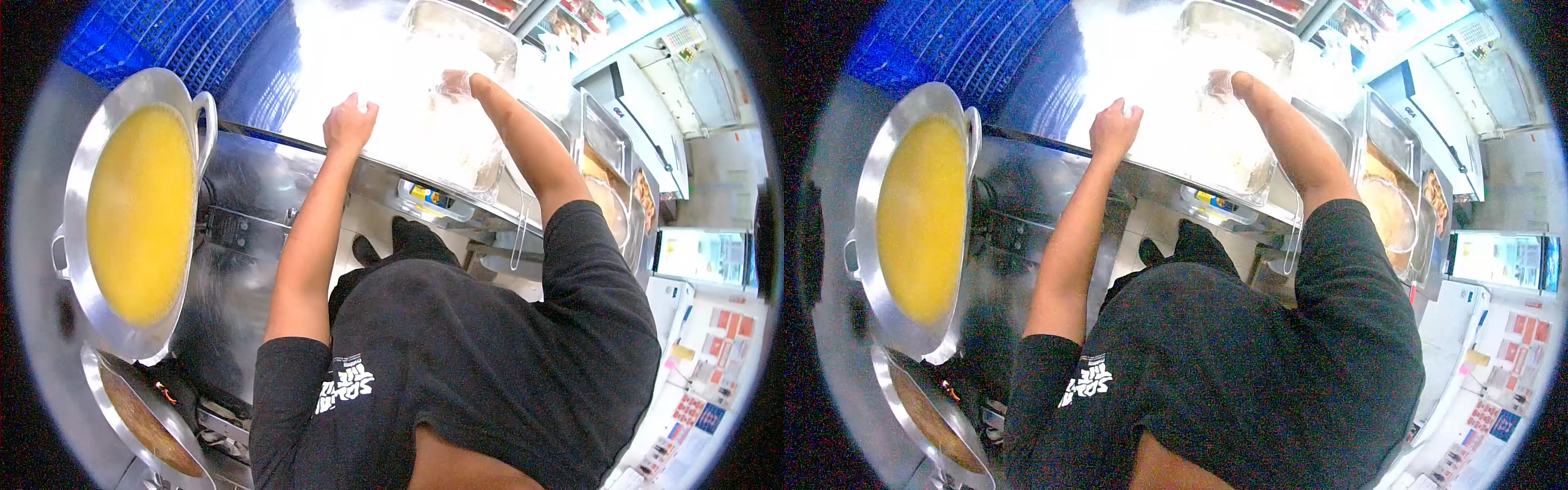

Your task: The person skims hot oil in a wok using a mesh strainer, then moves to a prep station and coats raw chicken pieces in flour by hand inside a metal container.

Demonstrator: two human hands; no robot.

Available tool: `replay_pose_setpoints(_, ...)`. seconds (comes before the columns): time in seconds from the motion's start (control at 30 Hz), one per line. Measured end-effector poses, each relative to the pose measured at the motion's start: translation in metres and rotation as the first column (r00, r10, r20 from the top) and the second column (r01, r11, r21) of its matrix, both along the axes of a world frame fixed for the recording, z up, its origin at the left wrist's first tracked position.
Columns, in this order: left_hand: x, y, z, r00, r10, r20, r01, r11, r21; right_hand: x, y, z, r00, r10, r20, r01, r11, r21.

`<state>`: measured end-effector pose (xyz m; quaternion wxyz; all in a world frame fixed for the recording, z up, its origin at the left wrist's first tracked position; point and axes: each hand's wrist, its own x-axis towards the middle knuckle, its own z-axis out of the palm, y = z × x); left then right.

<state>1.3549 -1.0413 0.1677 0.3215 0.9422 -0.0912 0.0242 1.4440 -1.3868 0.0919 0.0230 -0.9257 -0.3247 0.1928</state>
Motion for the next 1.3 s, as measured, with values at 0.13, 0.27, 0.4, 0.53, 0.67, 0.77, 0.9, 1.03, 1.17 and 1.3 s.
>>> replay_pose_setpoints(0.13,0.000,0.001,0.001,1.000,-0.005,-0.023,0.005,1.000,0.001,-0.026,-0.008,-0.019,0.984,-0.170,-0.058,0.169,0.986,-0.006)
replay_pose_setpoints(0.27,0.001,0.001,-0.004,1.000,0.013,0.009,-0.013,0.999,-0.049,-0.114,0.025,-0.033,0.921,-0.308,-0.239,0.284,0.950,-0.128)
replay_pose_setpoints(0.4,0.001,0.001,-0.002,1.000,-0.003,0.003,0.003,1.000,-0.029,-0.185,0.088,-0.046,0.951,-0.278,-0.134,0.258,0.955,-0.144)
replay_pose_setpoints(0.53,0.000,0.000,-0.002,1.000,-0.001,0.017,0.002,1.000,-0.024,-0.158,0.116,-0.085,0.947,-0.314,0.068,0.321,0.931,-0.173)
replay_pose_setpoints(0.67,0.000,0.002,0.004,0.999,-0.015,-0.032,0.015,1.000,-0.016,-0.064,0.052,-0.164,0.977,-0.087,0.194,0.149,0.933,-0.329)
replay_pose_setpoints(0.77,-0.002,0.001,0.004,1.000,-0.009,-0.018,0.009,1.000,-0.018,-0.071,0.067,-0.022,0.964,-0.251,0.093,0.265,0.939,-0.218)
replay_pose_setpoints(0.9,0.001,-0.001,0.003,1.000,-0.003,0.000,0.003,1.000,-0.017,-0.023,0.035,-0.017,0.978,-0.197,0.070,0.208,0.948,-0.242)
replay_pose_setpoints(1.03,0.001,-0.001,0.008,0.998,-0.012,-0.057,0.014,1.000,0.026,0.005,0.049,-0.067,0.997,0.070,-0.006,-0.069,0.945,-0.319)
replay_pose_setpoints(1.17,0.000,-0.002,0.000,1.000,-0.017,0.007,0.017,1.000,0.021,-0.038,0.132,-0.042,0.992,0.005,0.124,0.011,0.992,-0.129)
replay_pose_setpoints(1.3,0.003,-0.002,-0.012,0.992,-0.005,0.126,0.008,1.000,-0.023,-0.121,0.166,-0.035,0.910,-0.232,0.345,0.196,0.971,0.137)
